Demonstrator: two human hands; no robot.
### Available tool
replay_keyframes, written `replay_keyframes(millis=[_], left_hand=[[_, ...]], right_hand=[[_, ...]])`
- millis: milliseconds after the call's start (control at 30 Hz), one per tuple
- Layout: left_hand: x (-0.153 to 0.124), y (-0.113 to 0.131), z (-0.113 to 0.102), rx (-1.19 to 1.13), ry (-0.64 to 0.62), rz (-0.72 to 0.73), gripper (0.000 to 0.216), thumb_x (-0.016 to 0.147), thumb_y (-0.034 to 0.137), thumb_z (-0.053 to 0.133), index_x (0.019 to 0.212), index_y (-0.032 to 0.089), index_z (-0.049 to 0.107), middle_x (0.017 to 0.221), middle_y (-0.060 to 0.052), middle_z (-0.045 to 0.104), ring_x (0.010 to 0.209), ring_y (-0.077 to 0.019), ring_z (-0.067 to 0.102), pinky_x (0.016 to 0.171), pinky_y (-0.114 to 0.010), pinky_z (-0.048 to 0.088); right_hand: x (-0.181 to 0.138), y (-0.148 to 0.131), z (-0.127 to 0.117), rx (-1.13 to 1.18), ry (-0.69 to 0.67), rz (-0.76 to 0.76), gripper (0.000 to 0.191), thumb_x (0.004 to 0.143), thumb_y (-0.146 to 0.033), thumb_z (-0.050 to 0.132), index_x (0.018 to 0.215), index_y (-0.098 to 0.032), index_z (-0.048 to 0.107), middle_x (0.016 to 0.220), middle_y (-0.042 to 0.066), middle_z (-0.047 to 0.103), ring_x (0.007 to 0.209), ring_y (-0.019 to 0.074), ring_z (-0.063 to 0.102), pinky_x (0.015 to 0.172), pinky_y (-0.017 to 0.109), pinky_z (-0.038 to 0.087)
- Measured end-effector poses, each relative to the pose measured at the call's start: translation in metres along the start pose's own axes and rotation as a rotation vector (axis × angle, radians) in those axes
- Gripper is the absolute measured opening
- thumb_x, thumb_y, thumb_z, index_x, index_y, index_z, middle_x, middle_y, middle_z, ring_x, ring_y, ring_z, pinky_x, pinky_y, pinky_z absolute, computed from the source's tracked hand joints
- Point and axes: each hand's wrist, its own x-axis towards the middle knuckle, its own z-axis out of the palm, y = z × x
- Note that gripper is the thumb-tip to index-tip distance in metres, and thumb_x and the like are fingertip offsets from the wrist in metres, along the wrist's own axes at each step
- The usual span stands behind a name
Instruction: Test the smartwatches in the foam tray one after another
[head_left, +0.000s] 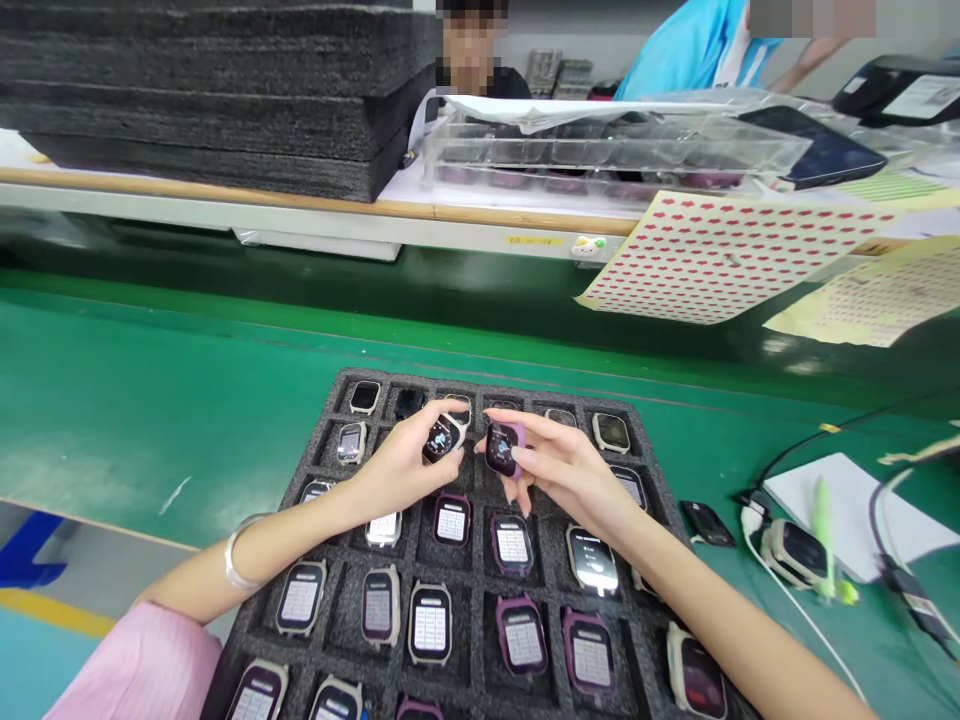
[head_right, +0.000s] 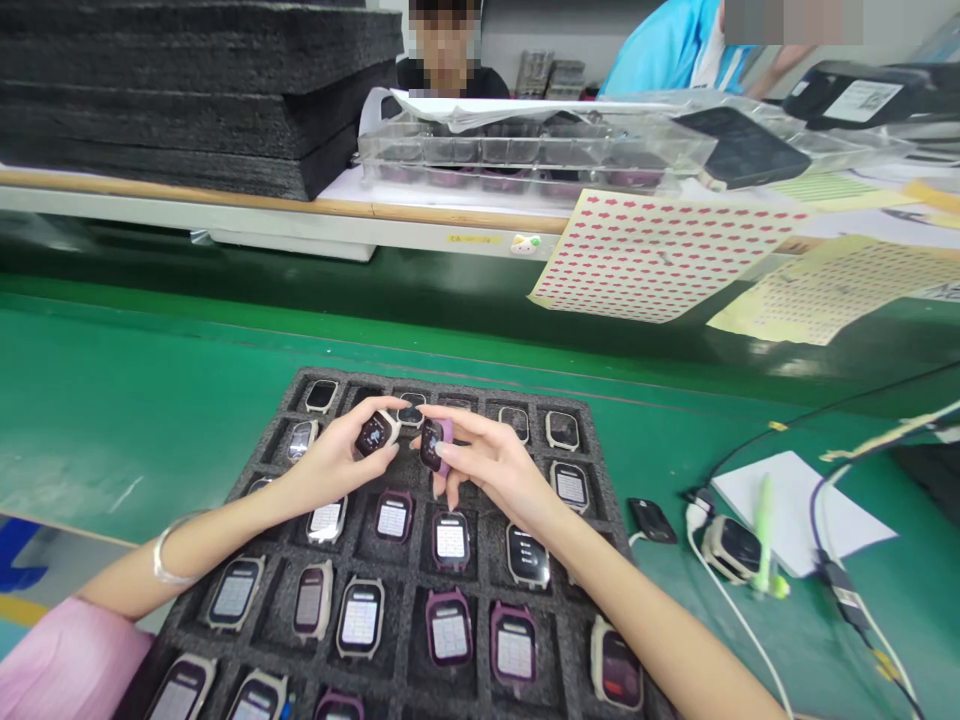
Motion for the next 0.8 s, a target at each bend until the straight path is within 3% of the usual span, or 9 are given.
replay_keyframes(millis=[100,233,800], left_hand=[[-0.0012,0.0027,-0.0010,0.035,-0.017,0.003,0.038,0.082,0.020,0.054,0.119,0.018,0.047,0.101,-0.005,0.063,0.089,-0.0182,0.060,0.083,-0.029,0.045],[-0.0023,0.0041,-0.0016,0.038,-0.018,-0.005,0.040,0.083,0.020,0.053,0.122,0.017,0.045,0.102,-0.005,0.062,0.088,-0.0174,0.059,0.082,-0.028,0.045],[-0.0035,0.0008,-0.0040,-0.046,-0.005,0.006,0.037,0.081,0.016,0.053,0.118,0.019,0.049,0.098,-0.003,0.060,0.081,-0.0150,0.056,0.076,-0.025,0.045]], right_hand=[[-0.0015,-0.0007,0.0007,-0.045,-0.001,-0.012,0.040,0.081,-0.025,0.068,0.120,-0.017,0.061,0.062,0.000,0.063,0.051,0.0133,0.062,0.047,0.025,0.054],[-0.0036,-0.0024,0.0018,-0.089,0.012,-0.027,0.044,0.081,-0.029,0.069,0.122,-0.018,0.060,0.068,0.001,0.067,0.052,0.0139,0.063,0.049,0.027,0.055],[-0.0068,-0.0049,-0.0009,-0.135,-0.044,-0.017,0.038,0.083,-0.023,0.066,0.121,-0.017,0.062,0.062,0.001,0.069,0.053,0.0141,0.066,0.056,0.026,0.056]])
